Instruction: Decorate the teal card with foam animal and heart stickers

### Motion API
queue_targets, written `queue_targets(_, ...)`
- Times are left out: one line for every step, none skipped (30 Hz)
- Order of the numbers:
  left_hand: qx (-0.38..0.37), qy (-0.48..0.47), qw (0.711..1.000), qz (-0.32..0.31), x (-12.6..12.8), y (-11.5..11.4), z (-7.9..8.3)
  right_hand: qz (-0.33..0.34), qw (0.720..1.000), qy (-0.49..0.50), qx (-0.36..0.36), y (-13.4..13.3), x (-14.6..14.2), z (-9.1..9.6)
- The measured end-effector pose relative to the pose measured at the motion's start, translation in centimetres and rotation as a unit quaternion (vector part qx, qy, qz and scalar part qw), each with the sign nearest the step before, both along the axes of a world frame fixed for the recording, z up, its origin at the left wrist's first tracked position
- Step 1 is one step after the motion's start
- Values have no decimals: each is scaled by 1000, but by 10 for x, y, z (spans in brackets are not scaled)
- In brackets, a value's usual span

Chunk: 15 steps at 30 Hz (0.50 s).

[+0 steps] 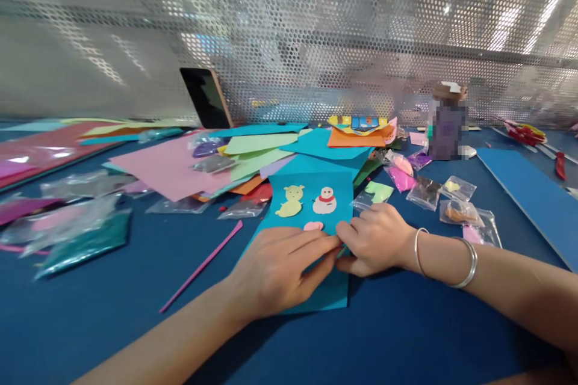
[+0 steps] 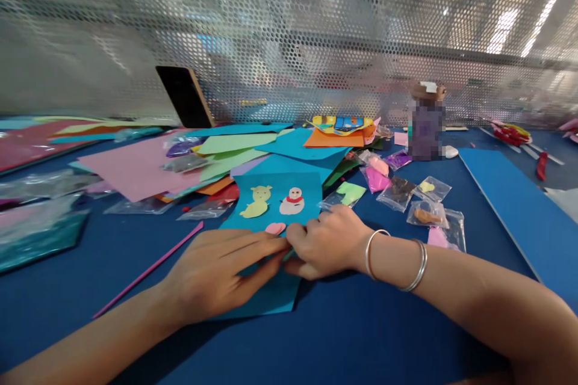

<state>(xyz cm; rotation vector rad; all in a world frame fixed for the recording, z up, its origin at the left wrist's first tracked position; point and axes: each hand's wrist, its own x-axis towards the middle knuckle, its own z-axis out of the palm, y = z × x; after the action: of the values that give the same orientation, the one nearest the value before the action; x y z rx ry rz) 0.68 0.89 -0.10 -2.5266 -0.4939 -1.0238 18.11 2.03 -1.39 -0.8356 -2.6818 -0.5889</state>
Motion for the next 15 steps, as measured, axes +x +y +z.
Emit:
queue_targets(-12,4,1000,4,0,0,-1,-5,1000,2,-3,0,0,1)
queue_targets(-28,6,1000,9,0,0,-2,-11,1000,3,-6,0,0,1)
queue_targets(-46,3,999,14,0,0,-4,-16,1000,2,-8,0,0,2)
queue_targets(-68,-3,998,18,1,0,-5,-19,1000,0,-11,0,0,2)
queue_targets(-89,-10,996,21,1,0,-5,-20,1000,-4,-13,-1,0,3)
queue_targets(-109,-15,994,21,1,0,-6,-20,1000,-7,-14,-1,0,3)
queue_targets(-124,-16,992,18,1,-1,-5,-17,1000,-9,-13,-1,1,2)
queue_targets(-135,-11,991,15,1,-1,-5,-14,1000,-10,-12,-1,1,2)
queue_targets(-142,-4,990,10,0,-2,-4,-10,1000,-10,-10,-1,1,1)
queue_targets(-151,5,989,3,0,-3,-3,-4,1000,-12,-11,-1,1,1)
queue_targets(-162,14,987,-5,0,-3,-1,2,1000,-17,-14,-1,1,0)
queue_targets(-175,22,984,-12,0,-4,0,9,1000,-23,-19,-1,1,-1)
queue_targets(-188,28,982,-19,-1,-5,2,15,999,-28,-25,0,1,-1)
queue_targets(-199,34,979,-24,-1,-5,3,21,999,-32,-29,0,1,0)
queue_targets(-205,37,978,-27,-2,-6,3,26,999,-34,-31,0,1,0)
